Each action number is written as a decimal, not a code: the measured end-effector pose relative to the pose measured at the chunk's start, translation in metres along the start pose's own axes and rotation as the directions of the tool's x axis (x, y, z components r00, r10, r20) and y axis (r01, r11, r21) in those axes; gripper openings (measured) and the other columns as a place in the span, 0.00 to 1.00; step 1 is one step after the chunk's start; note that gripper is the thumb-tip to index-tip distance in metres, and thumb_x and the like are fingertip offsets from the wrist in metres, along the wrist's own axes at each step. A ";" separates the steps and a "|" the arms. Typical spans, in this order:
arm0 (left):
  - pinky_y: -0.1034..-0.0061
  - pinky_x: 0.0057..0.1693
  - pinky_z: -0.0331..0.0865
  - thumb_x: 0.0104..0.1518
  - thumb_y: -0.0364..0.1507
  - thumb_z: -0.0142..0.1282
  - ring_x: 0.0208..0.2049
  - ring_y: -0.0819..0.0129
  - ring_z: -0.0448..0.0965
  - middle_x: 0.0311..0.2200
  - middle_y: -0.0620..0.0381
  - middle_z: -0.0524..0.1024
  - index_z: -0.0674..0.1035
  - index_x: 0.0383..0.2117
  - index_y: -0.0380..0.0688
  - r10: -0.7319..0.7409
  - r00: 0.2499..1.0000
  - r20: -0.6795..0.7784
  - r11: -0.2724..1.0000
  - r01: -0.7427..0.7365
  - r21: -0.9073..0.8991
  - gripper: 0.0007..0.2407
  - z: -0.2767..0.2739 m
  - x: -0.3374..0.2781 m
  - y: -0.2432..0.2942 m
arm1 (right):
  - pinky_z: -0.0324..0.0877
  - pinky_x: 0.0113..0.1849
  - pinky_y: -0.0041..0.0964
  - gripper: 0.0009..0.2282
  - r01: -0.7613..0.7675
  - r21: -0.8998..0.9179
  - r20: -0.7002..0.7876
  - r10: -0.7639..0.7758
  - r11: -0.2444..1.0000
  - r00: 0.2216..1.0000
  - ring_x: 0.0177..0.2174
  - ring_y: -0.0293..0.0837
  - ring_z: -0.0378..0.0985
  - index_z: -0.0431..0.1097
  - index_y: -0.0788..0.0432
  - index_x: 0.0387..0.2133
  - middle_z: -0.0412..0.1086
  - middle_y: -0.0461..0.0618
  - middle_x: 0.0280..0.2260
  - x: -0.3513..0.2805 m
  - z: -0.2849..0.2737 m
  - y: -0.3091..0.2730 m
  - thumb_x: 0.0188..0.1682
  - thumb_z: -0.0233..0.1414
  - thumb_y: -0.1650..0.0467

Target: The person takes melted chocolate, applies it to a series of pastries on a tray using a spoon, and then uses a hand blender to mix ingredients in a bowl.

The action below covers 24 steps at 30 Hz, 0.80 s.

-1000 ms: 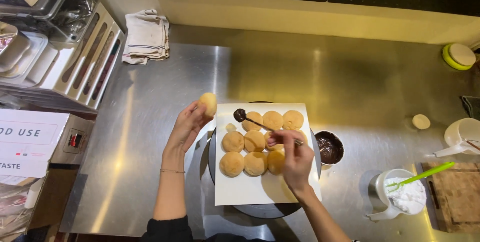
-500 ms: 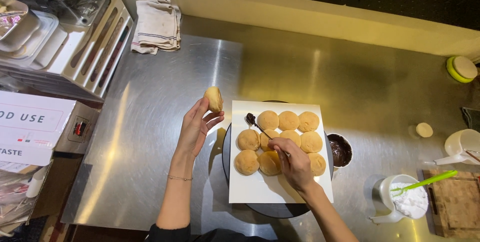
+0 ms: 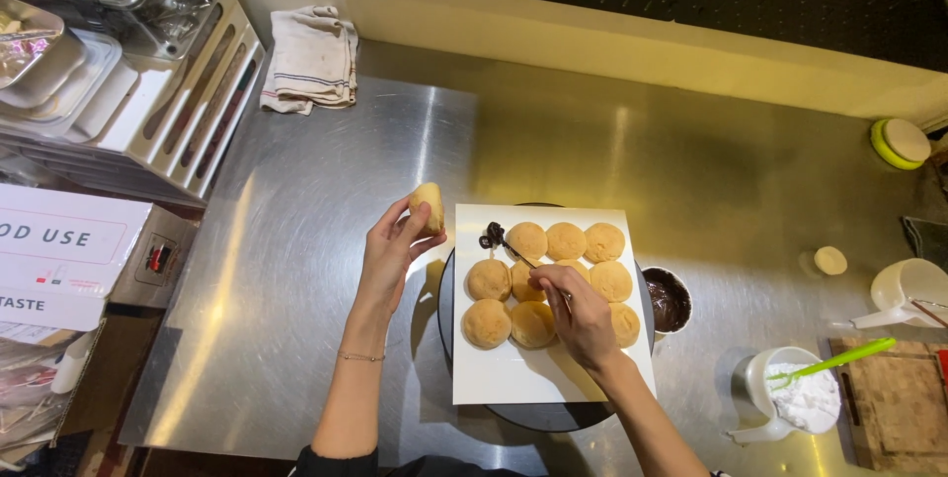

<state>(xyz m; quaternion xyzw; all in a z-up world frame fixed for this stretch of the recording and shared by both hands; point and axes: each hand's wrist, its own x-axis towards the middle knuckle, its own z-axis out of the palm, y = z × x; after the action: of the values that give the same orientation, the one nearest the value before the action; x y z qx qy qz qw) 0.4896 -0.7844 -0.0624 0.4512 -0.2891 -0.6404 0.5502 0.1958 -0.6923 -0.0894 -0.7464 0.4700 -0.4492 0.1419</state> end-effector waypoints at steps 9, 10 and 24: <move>0.59 0.53 0.89 0.60 0.35 0.78 0.44 0.54 0.89 0.48 0.35 0.81 0.79 0.67 0.30 0.085 0.993 -0.084 0.986 -0.072 0.148 0.31 0.019 -0.026 0.034 | 0.89 0.43 0.45 0.14 -0.327 0.401 -0.257 0.448 0.855 0.856 0.37 0.50 0.92 0.77 0.67 0.46 0.85 0.61 0.36 0.029 -0.017 -0.036 0.73 0.43 0.73; 0.59 0.53 0.89 0.60 0.35 0.78 0.44 0.54 0.89 0.48 0.35 0.81 0.79 0.67 0.30 0.087 0.993 -0.081 0.986 -0.074 0.151 0.31 0.018 -0.024 0.034 | 0.89 0.43 0.45 0.14 -0.326 0.403 -0.261 0.448 0.855 0.855 0.37 0.50 0.92 0.77 0.67 0.46 0.85 0.61 0.36 0.033 -0.017 -0.037 0.73 0.43 0.73; 0.63 0.52 0.87 0.53 0.41 0.86 0.43 0.49 0.93 0.52 0.35 0.87 0.87 0.60 0.38 0.153 0.988 -0.031 0.791 -0.103 0.603 0.30 0.020 0.000 0.037 | 0.88 0.48 0.30 0.12 -0.270 0.952 0.217 0.938 -0.142 0.272 0.42 0.43 0.92 0.75 0.72 0.53 0.82 0.55 0.42 0.021 -0.015 0.042 0.68 0.55 0.69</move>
<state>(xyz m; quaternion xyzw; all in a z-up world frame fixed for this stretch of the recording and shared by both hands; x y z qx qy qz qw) 0.4881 -0.7954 -0.0220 0.6060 -0.4849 -0.4592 0.4322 0.1629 -0.7279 -0.0968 0.0268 0.4584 -0.6713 0.5817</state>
